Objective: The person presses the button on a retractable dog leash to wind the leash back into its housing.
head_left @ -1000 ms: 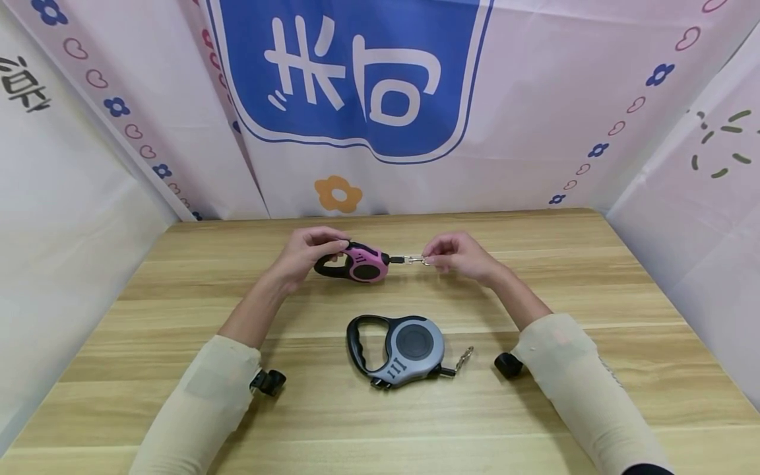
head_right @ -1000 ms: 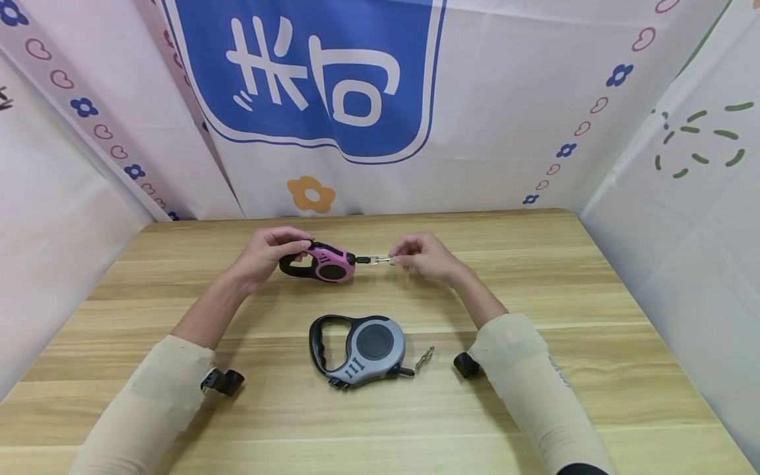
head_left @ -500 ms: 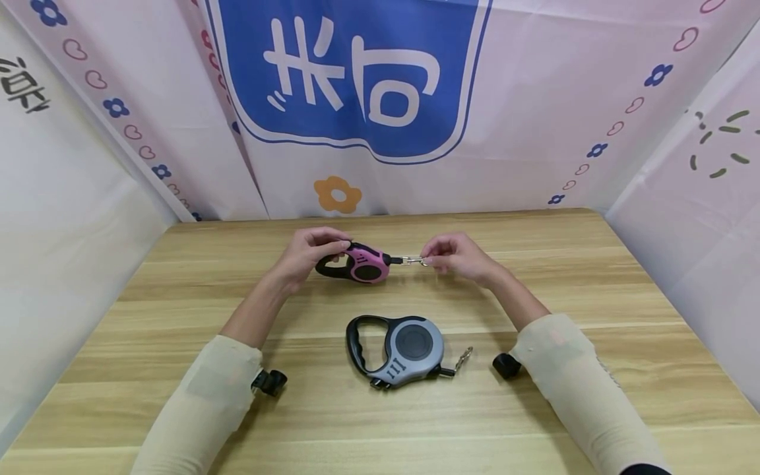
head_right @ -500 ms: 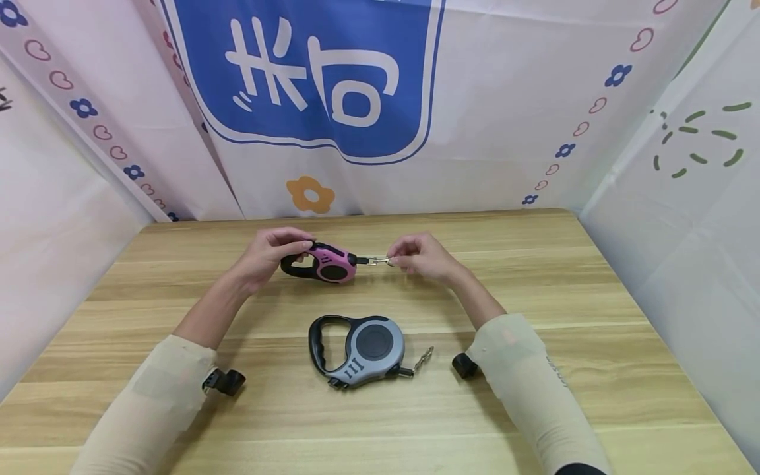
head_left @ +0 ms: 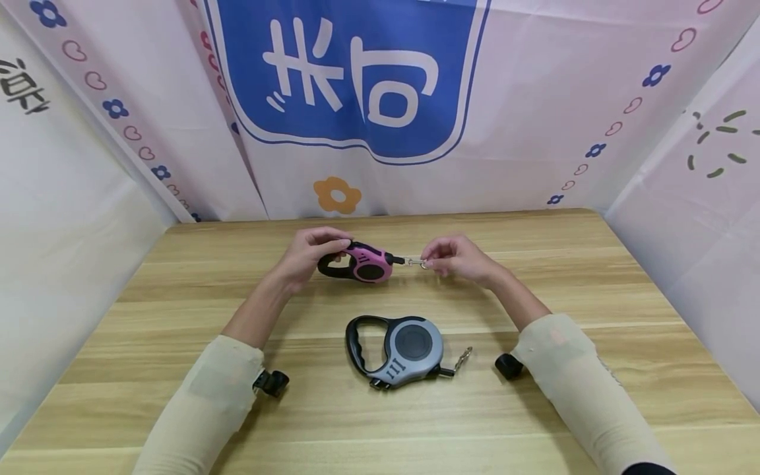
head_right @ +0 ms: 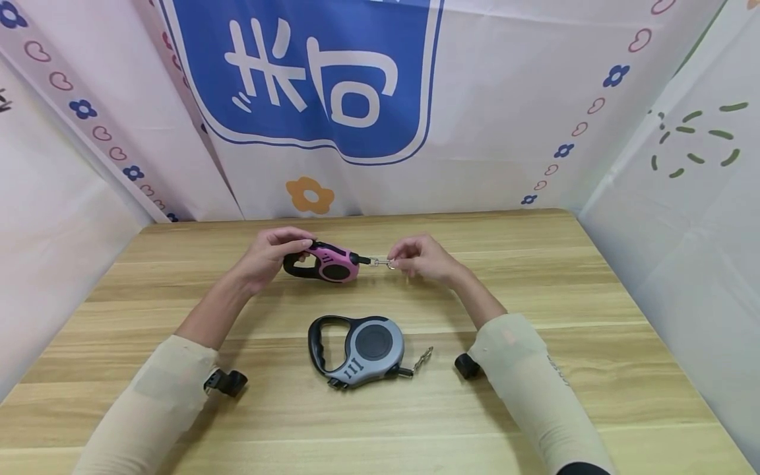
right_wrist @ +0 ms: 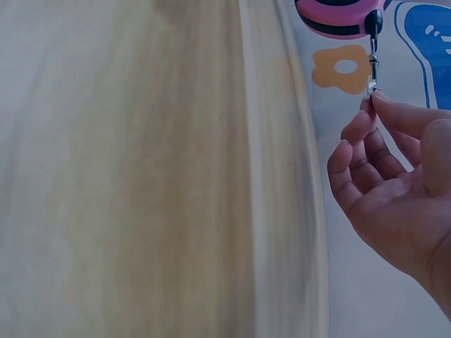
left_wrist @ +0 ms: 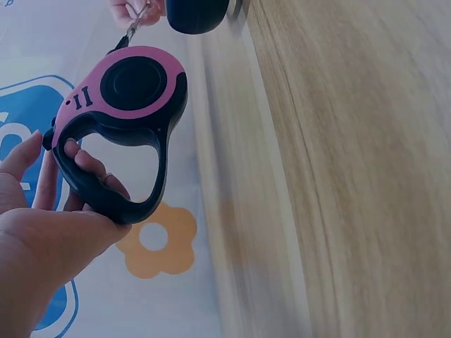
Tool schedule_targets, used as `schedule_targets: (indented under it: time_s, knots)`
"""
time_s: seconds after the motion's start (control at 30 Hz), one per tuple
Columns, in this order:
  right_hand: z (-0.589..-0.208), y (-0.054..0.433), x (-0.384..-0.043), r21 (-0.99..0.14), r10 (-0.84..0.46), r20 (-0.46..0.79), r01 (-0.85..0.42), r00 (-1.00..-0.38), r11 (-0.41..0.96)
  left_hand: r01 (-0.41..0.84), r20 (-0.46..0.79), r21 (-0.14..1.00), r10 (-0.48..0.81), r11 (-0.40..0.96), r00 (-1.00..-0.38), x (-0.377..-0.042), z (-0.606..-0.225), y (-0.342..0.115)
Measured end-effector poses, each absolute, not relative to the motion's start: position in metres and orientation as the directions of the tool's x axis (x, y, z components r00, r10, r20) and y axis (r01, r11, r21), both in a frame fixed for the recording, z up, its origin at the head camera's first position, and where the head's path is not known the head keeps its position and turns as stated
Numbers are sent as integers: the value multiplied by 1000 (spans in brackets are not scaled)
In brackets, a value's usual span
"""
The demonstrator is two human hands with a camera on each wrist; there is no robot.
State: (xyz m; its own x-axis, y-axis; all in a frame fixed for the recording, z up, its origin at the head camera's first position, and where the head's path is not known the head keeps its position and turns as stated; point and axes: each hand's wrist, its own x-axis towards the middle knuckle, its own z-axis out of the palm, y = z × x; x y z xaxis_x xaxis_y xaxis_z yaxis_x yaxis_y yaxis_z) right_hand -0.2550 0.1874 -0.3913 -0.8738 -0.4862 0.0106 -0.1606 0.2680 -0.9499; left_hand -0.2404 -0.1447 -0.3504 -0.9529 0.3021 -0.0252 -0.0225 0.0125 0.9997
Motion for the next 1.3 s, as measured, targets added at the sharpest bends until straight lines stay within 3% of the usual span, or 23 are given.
schedule_targets:
  time_s: [0.93, 1.3]
  knots:
    - [-397, 189, -255, -932, -586, -46, -176, -809, 316, -17, 14, 996, 326, -92, -945, -240, -354, -133]
    - [-390, 208, -250, -919, -522, -90, -132, -848, 372, -20, 9, 997, 349, -79, -937, -245, -359, -129]
